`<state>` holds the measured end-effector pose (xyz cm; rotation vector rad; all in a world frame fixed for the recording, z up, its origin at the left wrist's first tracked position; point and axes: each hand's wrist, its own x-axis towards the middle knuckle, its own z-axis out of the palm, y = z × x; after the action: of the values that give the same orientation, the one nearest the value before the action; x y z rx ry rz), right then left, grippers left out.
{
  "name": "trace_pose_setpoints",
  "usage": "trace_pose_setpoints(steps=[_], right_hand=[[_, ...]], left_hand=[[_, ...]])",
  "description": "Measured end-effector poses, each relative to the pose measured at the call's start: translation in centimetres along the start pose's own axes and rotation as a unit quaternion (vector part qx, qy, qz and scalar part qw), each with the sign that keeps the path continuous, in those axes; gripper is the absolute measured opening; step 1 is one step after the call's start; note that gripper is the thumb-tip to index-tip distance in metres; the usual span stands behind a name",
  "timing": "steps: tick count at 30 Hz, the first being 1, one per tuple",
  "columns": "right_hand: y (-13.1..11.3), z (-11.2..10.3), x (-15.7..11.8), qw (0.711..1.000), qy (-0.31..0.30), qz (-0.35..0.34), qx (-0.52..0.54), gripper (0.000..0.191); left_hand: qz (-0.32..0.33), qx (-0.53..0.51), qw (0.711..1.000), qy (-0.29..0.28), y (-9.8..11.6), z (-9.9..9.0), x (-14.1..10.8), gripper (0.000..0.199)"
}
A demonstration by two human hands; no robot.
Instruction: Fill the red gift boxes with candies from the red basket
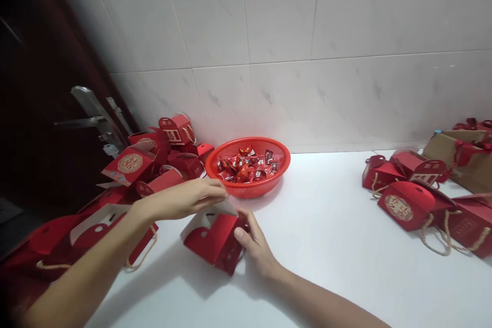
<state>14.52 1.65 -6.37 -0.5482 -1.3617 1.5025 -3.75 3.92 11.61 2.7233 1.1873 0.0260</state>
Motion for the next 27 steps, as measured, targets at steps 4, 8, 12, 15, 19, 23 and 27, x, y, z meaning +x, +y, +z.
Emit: trace_pose_setpoints(steps=[4,8,12,15,19,23,27], right_hand=[[-0.8,-2.0,0.9,0.999,-0.01,-0.035,-0.024,0.07],[-1.3,-2.7,1.4,0.996,0.013,-0.052,-0.07,0.068],[-1.9,-3.0,1.4,0.99,0.047,-0.063,-0.119,0.053],[-2.3,-3.3,1.5,0.971,0.101,-0.073,-0.206,0.035],[-2.5,-3.4,1.9,0.946,0.134,-0.086,-0.282,0.032],[-2.6,-3.4,2.0,0.912,0.133,-0.135,-0.363,0.034],[-3.0,-3.5,1.7,0.847,0.099,-0.253,-0.457,0.033]], left_hand=[[0.008,0.038,0.995,0.092,-0.8,1.8,4.9,0.025],[0.003,0.035,0.988,0.151,-0.8,3.0,6.6,0.011],[-0.025,-0.015,0.985,0.173,-0.4,3.2,5.6,0.007],[-0.034,-0.069,0.987,0.144,0.0,3.1,4.2,0.022],[-0.022,-0.102,0.992,0.071,0.6,3.5,3.3,0.025],[0.017,-0.125,0.992,0.026,0.6,4.1,3.6,0.007],[0.059,-0.195,0.979,0.014,-0.5,3.5,3.9,0.008]])
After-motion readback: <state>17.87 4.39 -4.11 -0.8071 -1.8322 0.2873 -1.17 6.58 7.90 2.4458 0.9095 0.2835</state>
